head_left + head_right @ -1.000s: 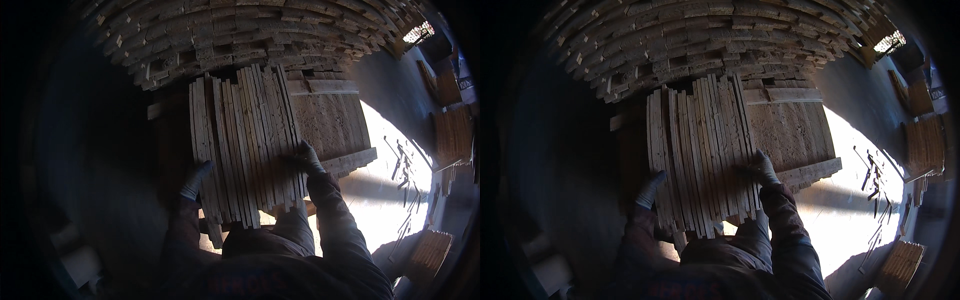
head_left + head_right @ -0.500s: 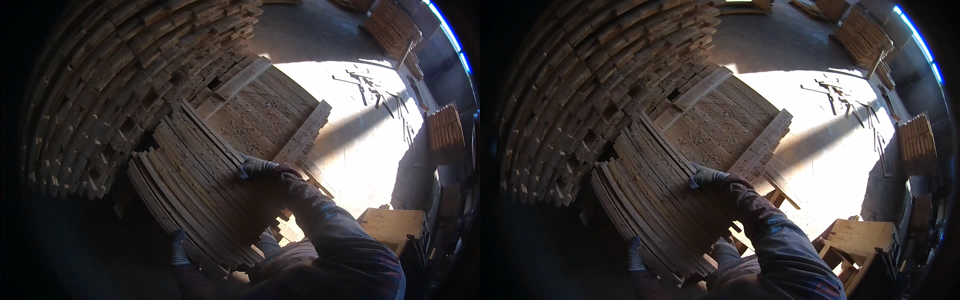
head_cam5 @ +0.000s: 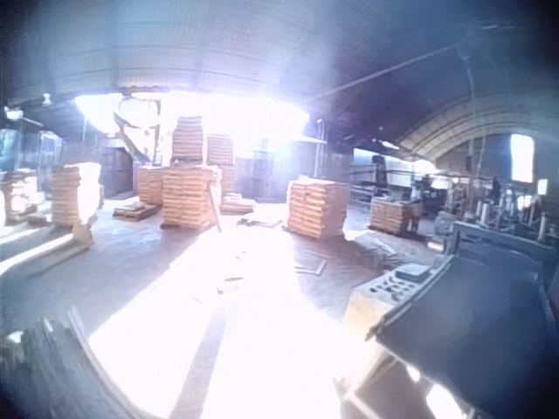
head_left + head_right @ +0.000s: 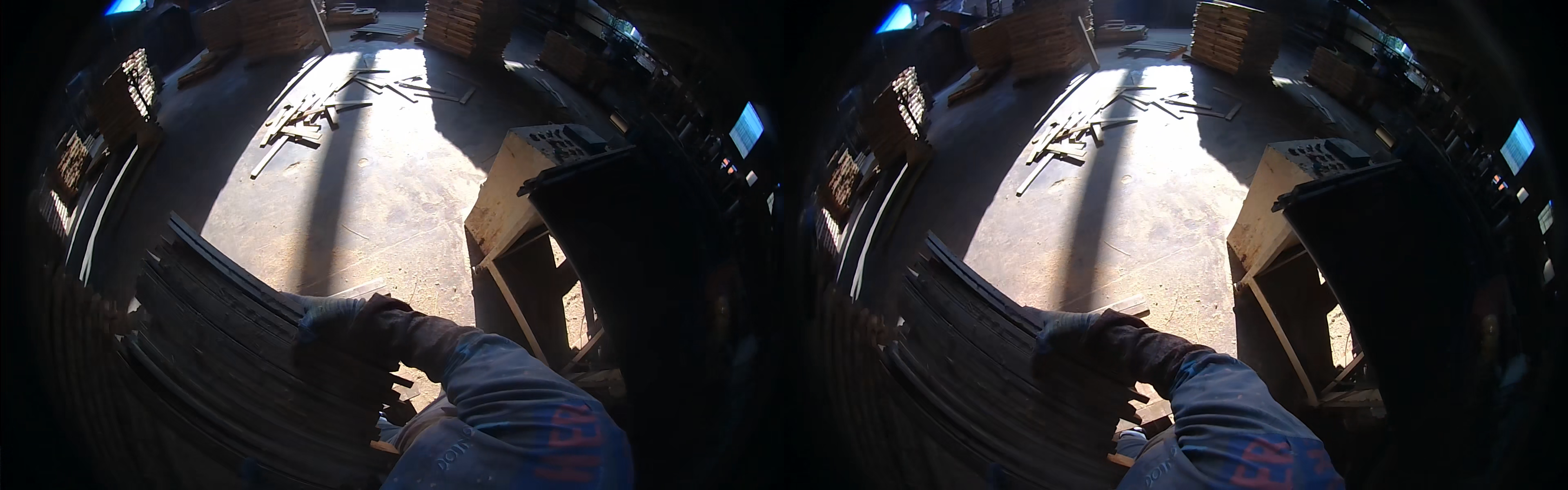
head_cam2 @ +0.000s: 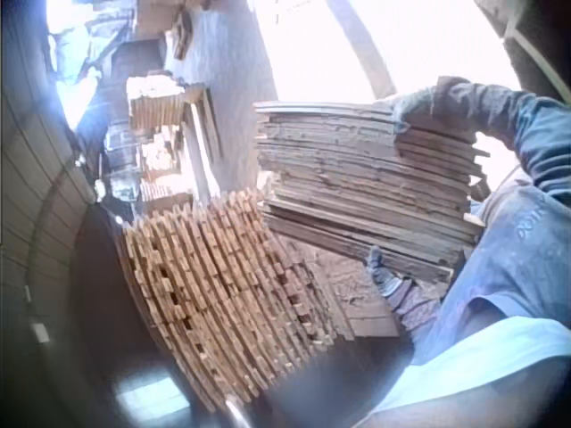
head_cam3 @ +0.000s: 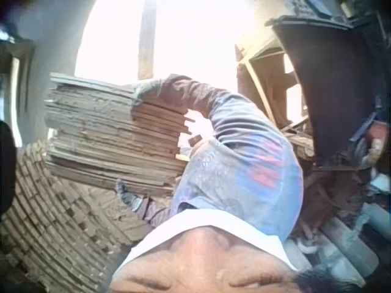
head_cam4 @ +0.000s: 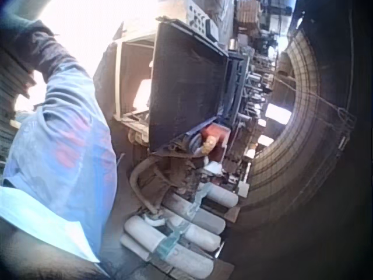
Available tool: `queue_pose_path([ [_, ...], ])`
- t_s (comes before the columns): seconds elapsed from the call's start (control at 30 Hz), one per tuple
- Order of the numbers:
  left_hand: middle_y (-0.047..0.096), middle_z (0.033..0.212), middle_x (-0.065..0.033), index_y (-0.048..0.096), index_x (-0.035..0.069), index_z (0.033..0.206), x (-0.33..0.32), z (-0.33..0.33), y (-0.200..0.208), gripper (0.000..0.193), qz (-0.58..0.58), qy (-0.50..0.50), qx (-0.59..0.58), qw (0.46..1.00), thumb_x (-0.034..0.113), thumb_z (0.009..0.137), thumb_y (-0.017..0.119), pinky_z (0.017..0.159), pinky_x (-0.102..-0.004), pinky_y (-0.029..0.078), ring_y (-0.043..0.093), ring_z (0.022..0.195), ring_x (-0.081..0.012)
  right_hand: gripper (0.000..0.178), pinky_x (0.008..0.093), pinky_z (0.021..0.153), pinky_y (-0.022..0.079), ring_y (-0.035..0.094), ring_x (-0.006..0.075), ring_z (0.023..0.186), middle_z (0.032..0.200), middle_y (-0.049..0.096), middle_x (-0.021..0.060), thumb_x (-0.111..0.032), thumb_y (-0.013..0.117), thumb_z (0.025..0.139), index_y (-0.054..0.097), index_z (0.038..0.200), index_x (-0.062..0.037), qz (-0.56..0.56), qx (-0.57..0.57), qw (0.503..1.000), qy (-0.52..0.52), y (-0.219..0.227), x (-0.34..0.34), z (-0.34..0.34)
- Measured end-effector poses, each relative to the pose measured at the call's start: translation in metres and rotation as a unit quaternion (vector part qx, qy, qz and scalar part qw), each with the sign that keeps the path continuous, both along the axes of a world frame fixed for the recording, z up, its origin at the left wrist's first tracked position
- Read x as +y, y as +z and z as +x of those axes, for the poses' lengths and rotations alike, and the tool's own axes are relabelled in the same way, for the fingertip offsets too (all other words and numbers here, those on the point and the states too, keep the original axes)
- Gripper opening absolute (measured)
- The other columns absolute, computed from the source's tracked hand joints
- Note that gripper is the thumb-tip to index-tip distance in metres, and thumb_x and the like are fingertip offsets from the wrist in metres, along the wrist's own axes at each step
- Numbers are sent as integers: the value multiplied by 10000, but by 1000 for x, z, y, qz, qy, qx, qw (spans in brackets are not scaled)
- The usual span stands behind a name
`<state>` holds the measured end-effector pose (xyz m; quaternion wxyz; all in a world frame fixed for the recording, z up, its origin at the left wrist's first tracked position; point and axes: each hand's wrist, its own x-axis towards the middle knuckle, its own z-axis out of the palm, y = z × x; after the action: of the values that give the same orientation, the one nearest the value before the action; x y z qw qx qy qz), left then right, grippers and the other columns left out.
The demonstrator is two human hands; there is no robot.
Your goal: The person repeatedly picks up thin wooden planks from a stack and places them onto a conveyor or sorting table. The person handles the planks one at a time, aligning them before depositing them. The task continues throughout the clip without visible completion.
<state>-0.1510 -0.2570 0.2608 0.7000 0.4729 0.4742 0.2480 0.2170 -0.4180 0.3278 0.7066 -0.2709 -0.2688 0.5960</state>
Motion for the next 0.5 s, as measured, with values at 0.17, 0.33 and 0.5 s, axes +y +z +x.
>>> queue_pose_path([
  [0.17,652,1187,-133,518,-15,1360,-102,220,23,470,83,-236,-61,966,273,995,582,901,-363,561,653,1026,-254,666,325,1003,439,602,212,1140,1359,592,103,-169,758,807,524,1423,-77,-33,-8,958,-286,29,-325,115],
  [0.33,649,1165,-94,470,-11,1415,-339,496,126,440,9,-589,-180,788,142,1008,538,854,-297,548,637,997,-168,628,307,949,461,619,195,1090,1297,629,88,-235,752,834,548,1402,-64,-154,7,819,-553,15,-619,130],
  [0.5,661,1147,-90,555,-21,1322,-566,719,106,408,184,-807,-273,490,105,947,657,882,-301,544,646,1003,-152,603,289,896,483,637,177,1039,1236,666,73,-300,745,861,571,1382,-52,-336,22,642,-689,-20,-817,102],
])
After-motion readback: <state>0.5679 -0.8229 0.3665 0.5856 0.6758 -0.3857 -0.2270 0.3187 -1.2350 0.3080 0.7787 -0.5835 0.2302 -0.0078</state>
